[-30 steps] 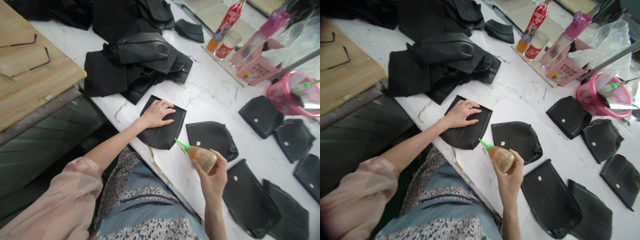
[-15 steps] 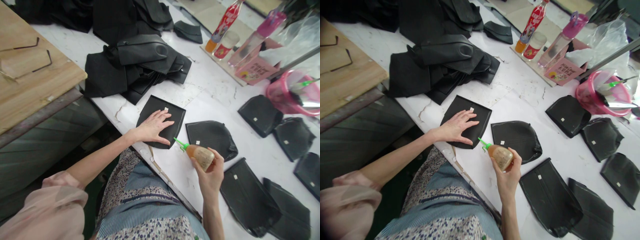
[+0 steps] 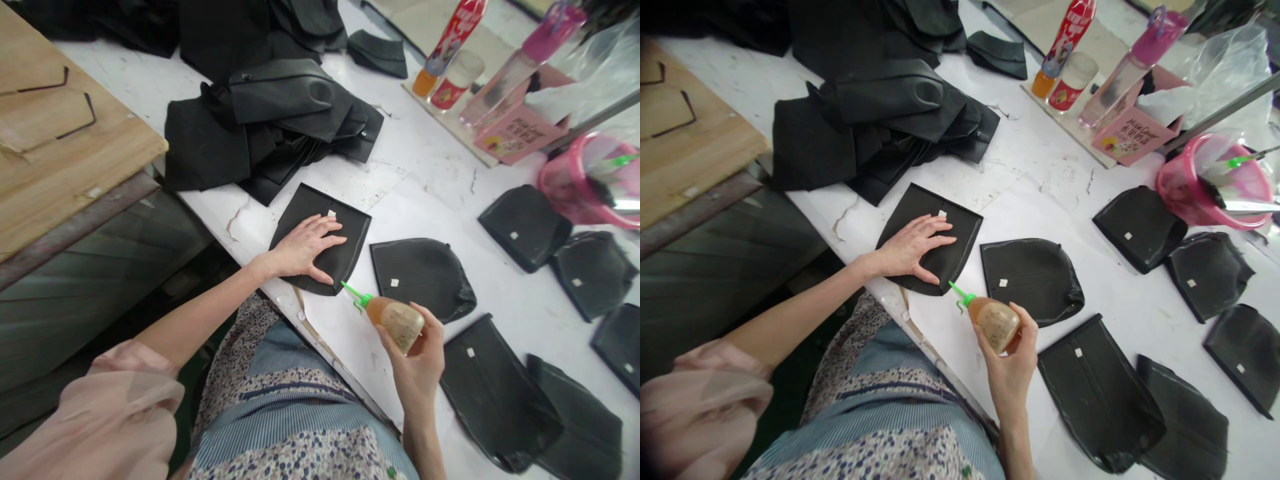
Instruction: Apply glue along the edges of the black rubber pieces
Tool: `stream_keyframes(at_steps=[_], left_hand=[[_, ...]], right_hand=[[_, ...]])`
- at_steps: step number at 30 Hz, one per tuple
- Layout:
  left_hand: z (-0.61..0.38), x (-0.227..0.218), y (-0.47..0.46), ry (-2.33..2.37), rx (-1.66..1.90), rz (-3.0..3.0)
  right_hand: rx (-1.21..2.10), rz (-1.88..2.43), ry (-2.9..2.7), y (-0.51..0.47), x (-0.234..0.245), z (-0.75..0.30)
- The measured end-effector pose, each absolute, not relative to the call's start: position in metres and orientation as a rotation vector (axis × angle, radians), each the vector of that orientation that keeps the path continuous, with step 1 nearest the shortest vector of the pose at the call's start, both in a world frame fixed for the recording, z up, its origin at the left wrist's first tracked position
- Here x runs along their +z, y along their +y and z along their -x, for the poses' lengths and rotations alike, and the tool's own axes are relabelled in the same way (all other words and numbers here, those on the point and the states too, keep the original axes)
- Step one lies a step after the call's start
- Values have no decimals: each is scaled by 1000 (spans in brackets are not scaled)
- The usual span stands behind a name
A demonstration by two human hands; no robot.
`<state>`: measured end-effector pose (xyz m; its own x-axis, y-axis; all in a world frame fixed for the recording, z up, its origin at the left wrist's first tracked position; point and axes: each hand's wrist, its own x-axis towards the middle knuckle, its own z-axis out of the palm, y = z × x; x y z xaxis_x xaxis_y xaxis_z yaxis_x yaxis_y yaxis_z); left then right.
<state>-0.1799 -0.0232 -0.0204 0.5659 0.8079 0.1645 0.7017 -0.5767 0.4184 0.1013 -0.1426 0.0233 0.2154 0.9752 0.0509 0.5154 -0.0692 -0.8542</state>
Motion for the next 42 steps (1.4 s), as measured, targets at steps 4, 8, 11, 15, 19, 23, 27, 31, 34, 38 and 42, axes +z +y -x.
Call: stream_keyframes(at_steps=[4,8,11,15,19,23,27,31,34,38,42], left_hand=[[180,-21,-23,1239,503,-2496],[180,-20,-23,1247,497,-2509],[180,-20,-23,1247,491,-2515],[180,-21,-23,1246,506,-2493],[180,-21,-23,1244,513,-2491],[180,-21,-23,1243,501,-2505],[181,-22,-22,1231,518,-2488],[181,-21,-23,1233,509,-2488],[181,-21,-23,1237,495,-2500],[181,-21,-23,1246,490,-2501],[181,-21,-23,1242,496,-2497]], right_hand=[[761,1685,-1410,-146,22,-102],[732,1698,-1395,-146,18,-103],[752,1691,-1383,-148,18,-103],[776,1696,-1395,-153,19,-104],[773,1691,-1378,-155,16,-104],[808,1681,-1302,-152,10,-100],[812,1677,-1268,-148,5,-97],[811,1679,-1275,-148,2,-97],[805,1678,-1320,-153,2,-100],[740,1668,-1401,-159,6,-105],[727,1662,-1415,-160,7,-106]])
